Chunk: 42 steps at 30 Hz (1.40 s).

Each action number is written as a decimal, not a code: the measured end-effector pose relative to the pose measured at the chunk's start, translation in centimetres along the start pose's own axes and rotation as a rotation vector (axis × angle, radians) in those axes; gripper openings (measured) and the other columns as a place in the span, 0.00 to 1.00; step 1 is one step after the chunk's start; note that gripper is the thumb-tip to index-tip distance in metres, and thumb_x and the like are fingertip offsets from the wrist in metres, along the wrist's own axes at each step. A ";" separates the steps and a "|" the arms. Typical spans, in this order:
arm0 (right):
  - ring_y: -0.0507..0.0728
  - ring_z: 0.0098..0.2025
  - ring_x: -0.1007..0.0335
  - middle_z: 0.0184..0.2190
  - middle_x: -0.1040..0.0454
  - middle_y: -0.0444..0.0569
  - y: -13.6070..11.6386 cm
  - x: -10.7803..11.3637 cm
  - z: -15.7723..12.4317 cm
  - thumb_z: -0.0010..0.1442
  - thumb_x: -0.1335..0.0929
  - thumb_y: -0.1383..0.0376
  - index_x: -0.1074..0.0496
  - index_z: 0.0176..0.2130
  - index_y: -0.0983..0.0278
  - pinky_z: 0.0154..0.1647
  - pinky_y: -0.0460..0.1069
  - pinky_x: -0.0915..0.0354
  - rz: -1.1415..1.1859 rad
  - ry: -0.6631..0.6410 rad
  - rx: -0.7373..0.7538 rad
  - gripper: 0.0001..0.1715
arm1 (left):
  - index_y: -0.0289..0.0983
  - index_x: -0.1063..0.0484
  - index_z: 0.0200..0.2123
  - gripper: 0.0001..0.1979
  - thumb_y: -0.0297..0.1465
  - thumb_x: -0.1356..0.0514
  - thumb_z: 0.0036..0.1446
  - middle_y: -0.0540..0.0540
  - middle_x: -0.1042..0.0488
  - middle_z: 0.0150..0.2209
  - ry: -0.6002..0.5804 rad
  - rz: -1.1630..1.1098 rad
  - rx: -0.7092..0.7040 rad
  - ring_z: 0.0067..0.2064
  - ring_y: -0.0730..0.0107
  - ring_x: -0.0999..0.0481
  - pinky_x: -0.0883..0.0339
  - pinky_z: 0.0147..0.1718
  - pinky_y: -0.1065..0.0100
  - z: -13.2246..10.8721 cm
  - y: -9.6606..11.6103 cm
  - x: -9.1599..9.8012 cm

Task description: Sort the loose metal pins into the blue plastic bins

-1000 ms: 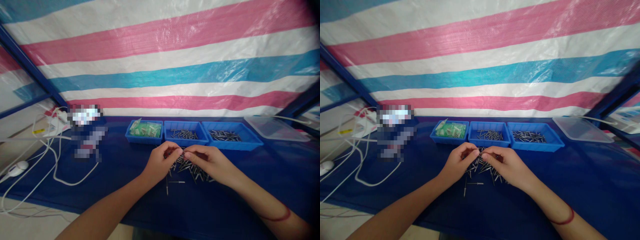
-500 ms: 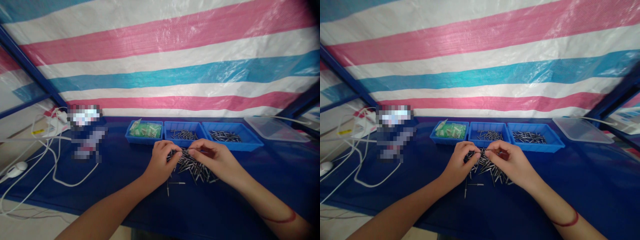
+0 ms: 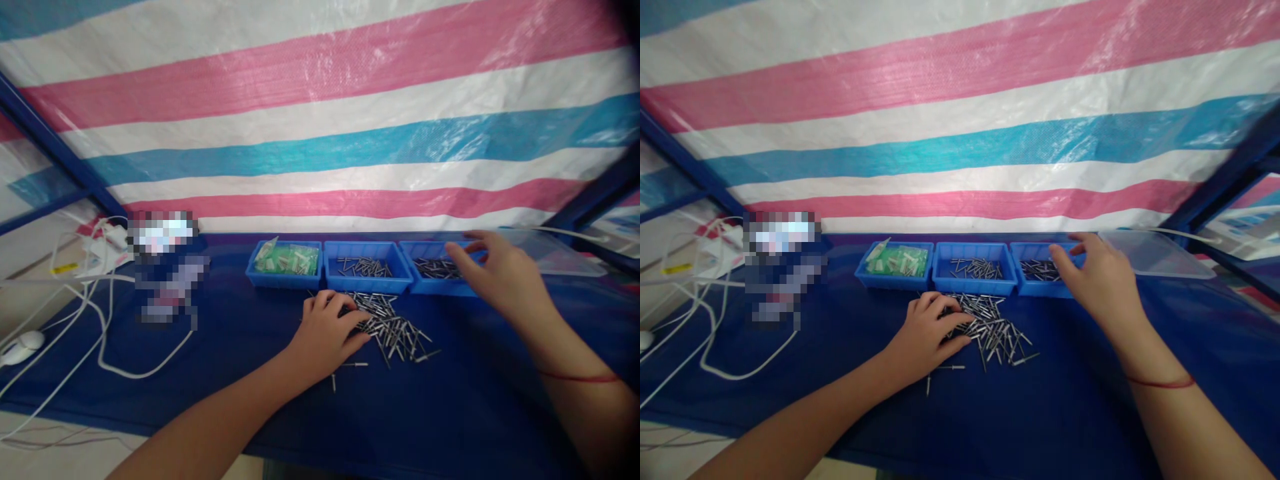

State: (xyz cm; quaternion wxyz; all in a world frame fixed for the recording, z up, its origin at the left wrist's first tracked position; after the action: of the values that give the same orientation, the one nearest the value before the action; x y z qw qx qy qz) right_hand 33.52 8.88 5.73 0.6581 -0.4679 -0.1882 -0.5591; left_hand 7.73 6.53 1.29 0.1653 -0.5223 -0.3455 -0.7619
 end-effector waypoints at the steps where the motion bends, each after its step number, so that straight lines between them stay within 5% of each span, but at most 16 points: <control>1: 0.72 0.38 0.29 0.37 0.25 0.59 0.1 0.1 0.1 0.60 0.42 0.45 0.35 0.50 0.61 0.38 0.64 0.38 -0.019 0.014 0.019 0.28 | 0.46 0.28 0.47 0.13 0.38 0.41 0.60 0.46 0.30 0.49 -0.005 0.017 -0.005 0.53 0.56 0.40 0.45 0.46 0.55 0.0 0.0 -0.1; 4: 0.73 0.40 0.30 0.41 0.26 0.61 -0.9 0.4 0.0 0.60 0.41 0.46 0.39 0.55 0.63 0.42 0.65 0.38 0.007 0.044 0.065 0.31 | 0.45 0.27 0.43 0.09 0.37 0.42 0.61 0.47 0.29 0.47 -0.002 0.057 -0.010 0.51 0.58 0.38 0.45 0.45 0.57 0.1 0.1 0.1; 14: 0.63 0.43 0.31 0.39 0.24 0.54 -9.5 -0.6 -3.9 0.60 0.36 0.58 0.30 0.46 0.64 0.46 0.59 0.37 0.185 0.023 0.363 0.17 | 0.44 0.26 0.43 0.10 0.37 0.45 0.63 0.48 0.28 0.43 0.009 0.141 -0.041 0.45 0.63 0.34 0.48 0.42 0.59 0.3 0.2 0.2; 22: 0.60 0.42 0.30 0.37 0.23 0.50 -13.7 -2.3 -6.9 0.61 0.35 0.63 0.27 0.38 0.61 0.47 0.56 0.37 0.360 -0.235 0.518 0.08 | 0.40 0.28 0.43 0.10 0.34 0.47 0.65 0.48 0.26 0.44 0.163 0.021 0.015 0.45 0.65 0.32 0.43 0.43 0.62 0.7 -1.0 1.8; 29: 0.55 0.33 0.31 0.33 0.25 0.47 -11.8 -5.5 -7.3 0.61 0.34 0.59 0.27 0.38 0.60 0.33 0.51 0.36 0.606 -0.390 0.200 0.10 | 0.38 0.27 0.40 0.06 0.31 0.43 0.62 0.48 0.23 0.39 0.278 -0.264 0.018 0.43 0.66 0.27 0.38 0.42 0.65 0.7 -1.2 2.6; 42: 0.56 0.36 0.31 0.34 0.26 0.48 -10.8 -5.6 -7.1 0.58 0.32 0.58 0.27 0.35 0.62 0.35 0.50 0.35 0.904 -0.373 0.009 0.10 | 0.36 0.27 0.36 0.07 0.31 0.43 0.61 0.48 0.24 0.35 0.310 -0.452 0.097 0.37 0.70 0.27 0.35 0.39 0.70 0.3 -1.6 3.0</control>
State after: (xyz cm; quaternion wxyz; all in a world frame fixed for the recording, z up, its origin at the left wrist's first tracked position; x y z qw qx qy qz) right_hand 20.02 6.85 2.33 0.7919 -0.5923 -0.0834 -0.1232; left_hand 5.78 8.22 3.55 0.0667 -0.3005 -0.4598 -0.8330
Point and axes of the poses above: each hand's wrist, its own z-axis towards the middle knuckle, its own x-axis out of the back of the hand, y = z × x, the point moved 9 cm from there along z, towards the middle knuckle
